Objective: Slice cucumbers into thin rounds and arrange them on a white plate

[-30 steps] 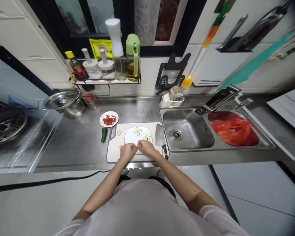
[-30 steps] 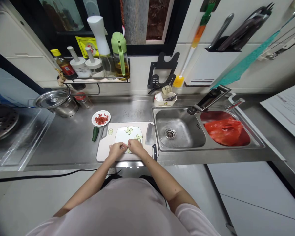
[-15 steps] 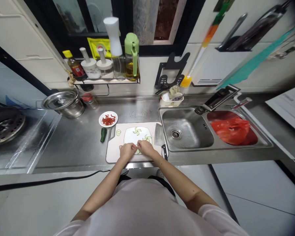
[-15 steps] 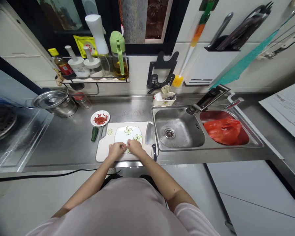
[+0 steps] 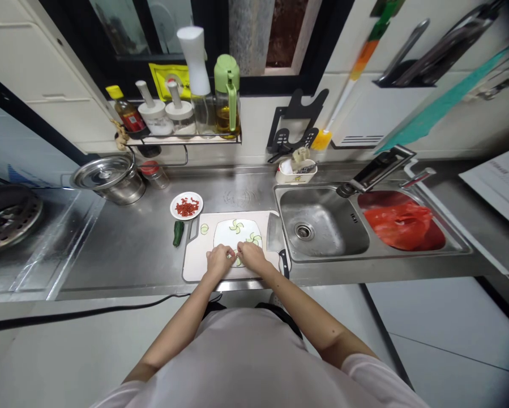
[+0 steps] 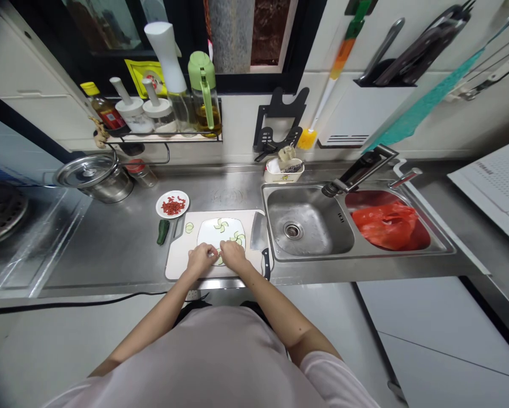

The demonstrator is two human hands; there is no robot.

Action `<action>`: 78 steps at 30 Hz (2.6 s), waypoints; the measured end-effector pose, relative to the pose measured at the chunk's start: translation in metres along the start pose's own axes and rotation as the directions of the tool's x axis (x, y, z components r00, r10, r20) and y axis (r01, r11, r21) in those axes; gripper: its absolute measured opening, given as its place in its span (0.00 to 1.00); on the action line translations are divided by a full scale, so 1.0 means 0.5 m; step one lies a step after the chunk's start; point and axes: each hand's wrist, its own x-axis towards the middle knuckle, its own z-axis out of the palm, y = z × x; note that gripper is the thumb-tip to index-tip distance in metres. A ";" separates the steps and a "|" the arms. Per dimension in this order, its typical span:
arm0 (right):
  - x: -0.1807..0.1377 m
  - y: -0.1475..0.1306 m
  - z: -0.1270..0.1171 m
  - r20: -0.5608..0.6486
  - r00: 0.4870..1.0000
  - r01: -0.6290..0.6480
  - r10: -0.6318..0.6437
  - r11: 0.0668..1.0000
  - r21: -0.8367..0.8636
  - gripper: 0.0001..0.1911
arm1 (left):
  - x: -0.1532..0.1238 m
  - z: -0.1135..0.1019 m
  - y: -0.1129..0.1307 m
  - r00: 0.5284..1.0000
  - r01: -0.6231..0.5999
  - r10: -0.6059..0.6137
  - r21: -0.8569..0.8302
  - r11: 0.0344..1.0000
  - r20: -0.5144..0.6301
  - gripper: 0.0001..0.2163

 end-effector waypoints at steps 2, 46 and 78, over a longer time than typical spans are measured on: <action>-0.002 0.001 0.002 -0.023 1.000 0.003 -0.004 1.000 -0.018 0.10 | 0.001 -0.001 0.000 1.000 -0.002 0.002 0.000 1.000 0.009 0.08; -0.008 0.001 0.001 -0.035 0.999 0.021 -0.021 1.000 0.005 0.10 | -0.002 -0.015 0.004 1.000 0.022 -0.022 0.003 1.000 0.016 0.07; -0.007 0.009 -0.001 -0.029 0.999 -0.034 0.035 0.999 0.036 0.10 | 0.009 -0.018 0.015 0.997 0.063 -0.065 0.036 0.997 0.043 0.06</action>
